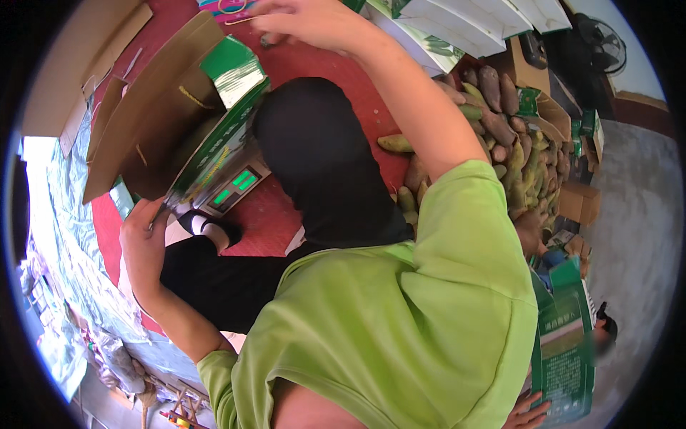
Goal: Weigh produce on a scale and pack it into cardboard boxes for shipping.
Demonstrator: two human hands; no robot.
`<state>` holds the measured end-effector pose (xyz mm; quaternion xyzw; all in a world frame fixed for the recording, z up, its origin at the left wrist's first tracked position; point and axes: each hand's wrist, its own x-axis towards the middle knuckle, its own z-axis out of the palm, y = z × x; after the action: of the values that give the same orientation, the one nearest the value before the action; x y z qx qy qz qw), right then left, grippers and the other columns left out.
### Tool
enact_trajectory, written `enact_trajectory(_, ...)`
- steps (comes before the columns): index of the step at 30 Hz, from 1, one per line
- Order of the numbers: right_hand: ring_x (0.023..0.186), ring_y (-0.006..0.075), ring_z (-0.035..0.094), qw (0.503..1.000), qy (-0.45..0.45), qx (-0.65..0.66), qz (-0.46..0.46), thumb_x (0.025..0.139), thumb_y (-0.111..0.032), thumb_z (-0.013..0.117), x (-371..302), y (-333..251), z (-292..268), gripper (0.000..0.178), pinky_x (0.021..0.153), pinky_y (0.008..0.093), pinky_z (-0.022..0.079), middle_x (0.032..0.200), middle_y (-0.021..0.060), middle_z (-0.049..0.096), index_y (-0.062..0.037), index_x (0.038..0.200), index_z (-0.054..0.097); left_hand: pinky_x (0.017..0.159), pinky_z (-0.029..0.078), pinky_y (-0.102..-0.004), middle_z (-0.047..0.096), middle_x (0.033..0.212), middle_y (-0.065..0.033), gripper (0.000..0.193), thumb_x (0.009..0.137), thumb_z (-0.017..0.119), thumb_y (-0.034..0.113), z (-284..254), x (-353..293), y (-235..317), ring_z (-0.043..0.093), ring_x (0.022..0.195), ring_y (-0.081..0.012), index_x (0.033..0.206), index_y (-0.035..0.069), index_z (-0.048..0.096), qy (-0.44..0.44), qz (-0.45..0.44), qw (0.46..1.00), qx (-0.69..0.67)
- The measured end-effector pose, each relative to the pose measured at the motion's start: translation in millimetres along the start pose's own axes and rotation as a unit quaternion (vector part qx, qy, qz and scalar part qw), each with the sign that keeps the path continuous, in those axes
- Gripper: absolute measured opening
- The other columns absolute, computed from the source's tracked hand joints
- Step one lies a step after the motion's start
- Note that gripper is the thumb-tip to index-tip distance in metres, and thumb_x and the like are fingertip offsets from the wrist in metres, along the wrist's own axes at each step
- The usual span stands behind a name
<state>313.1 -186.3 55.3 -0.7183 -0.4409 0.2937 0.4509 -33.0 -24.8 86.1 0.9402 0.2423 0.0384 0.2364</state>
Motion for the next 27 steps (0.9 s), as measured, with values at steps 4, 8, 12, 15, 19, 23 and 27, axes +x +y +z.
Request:
enact_trajectory(4, 0.079, 0.0135, 0.064, 0.986, 0.122, -0.01, 0.114, 0.088, -0.023, 0.063, -62, 102, -7, 0.031, 0.071, 0.0294, 0.051, 0.091, 0.0086, 0.068, -0.0006, 0.109, 0.066, 0.059, 0.042, -0.0364, 0.053, 0.073, -0.013, 0.019, 0.079, 0.065, 0.002, 1, 5, 2, 0.055, 0.066, -0.0297, 0.098, 0.004, 0.069, -0.019, -0.016, 1.0, -0.004)
enact_trajectory(8, 0.094, 0.0365, 0.063, 0.948, 0.124, -0.217, 0.195, 0.082, -0.022, 0.065, -134, 230, 19, 0.031, 0.085, 0.0416, 0.05, 0.1, 0.0193, 0.067, -0.005, 0.108, 0.066, 0.06, 0.042, -0.0357, 0.054, 0.074, -0.013, 0.02, 0.079, 0.065, 0.001, 0, 6, 0, 0.055, 0.067, -0.0299, 0.098, 0.004, 0.069, -0.022, -0.004, 1.0, 0.006)
enact_trajectory(12, 0.105, 0.035, 0.059, 0.869, 0.026, -0.366, 0.33, 0.081, -0.021, 0.063, -196, 289, 57, 0.035, 0.089, 0.0444, 0.049, 0.112, 0.0144, 0.063, -0.0124, 0.115, 0.063, 0.061, 0.043, -0.0347, 0.055, 0.075, -0.0129, 0.021, 0.078, 0.065, 0.001, 0, 6, 3, 0.056, 0.067, -0.0293, 0.098, 0.004, 0.07, -0.025, -0.034, 0.999, 0.012)
enact_trajectory(15, 0.114, 0.0319, 0.053, 0.812, -0.042, -0.444, 0.376, 0.082, -0.023, 0.062, -220, 307, 69, 0.044, 0.09, 0.047, 0.049, 0.124, 0.01, 0.056, -0.0168, 0.125, 0.056, 0.061, 0.044, -0.034, 0.056, 0.075, -0.0126, 0.021, 0.077, 0.065, 0.0, -2, 6, 7, 0.056, 0.068, -0.0284, 0.097, 0.004, 0.07, -0.027, -0.051, 0.998, 0.014)
enact_trajectory(19, 0.125, 0.0239, 0.047, 0.776, -0.07, -0.524, 0.344, 0.09, -0.016, 0.051, -246, 337, 71, 0.038, 0.092, 0.0492, 0.045, 0.13, 0.0032, 0.05, -0.0189, 0.128, 0.05, 0.061, 0.045, -0.0339, 0.058, 0.075, -0.0123, 0.021, 0.075, 0.065, -0.002, -2, 10, 13, 0.059, 0.067, -0.0274, 0.094, 0.003, 0.071, -0.03, -0.076, 0.997, 0.014)
enact_trajectory(23, 0.124, 0.0211, 0.046, 0.745, -0.092, -0.583, 0.312, 0.093, -0.019, 0.047, -263, 344, 68, 0.036, 0.096, 0.0572, 0.037, 0.128, 0.0017, 0.051, -0.0205, 0.128, 0.051, 0.062, 0.047, -0.0355, 0.06, 0.075, -0.0116, 0.021, 0.074, 0.065, -0.002, -1, 13, 13, 0.061, 0.068, -0.0279, 0.093, 0.004, 0.072, -0.024, -0.075, 0.997, 0.018)
enact_trajectory(27, 0.117, 0.0191, 0.049, 0.674, -0.211, -0.617, 0.347, 0.093, -0.02, 0.047, -231, 324, 67, 0.03, 0.096, 0.0566, 0.034, 0.119, -0.0004, 0.056, -0.0228, 0.121, 0.058, 0.063, 0.047, -0.0363, 0.06, 0.075, -0.0108, 0.022, 0.072, 0.065, -0.001, -3, 11, 11, 0.061, 0.069, -0.0286, 0.092, 0.005, 0.072, -0.026, -0.089, 0.995, 0.02)
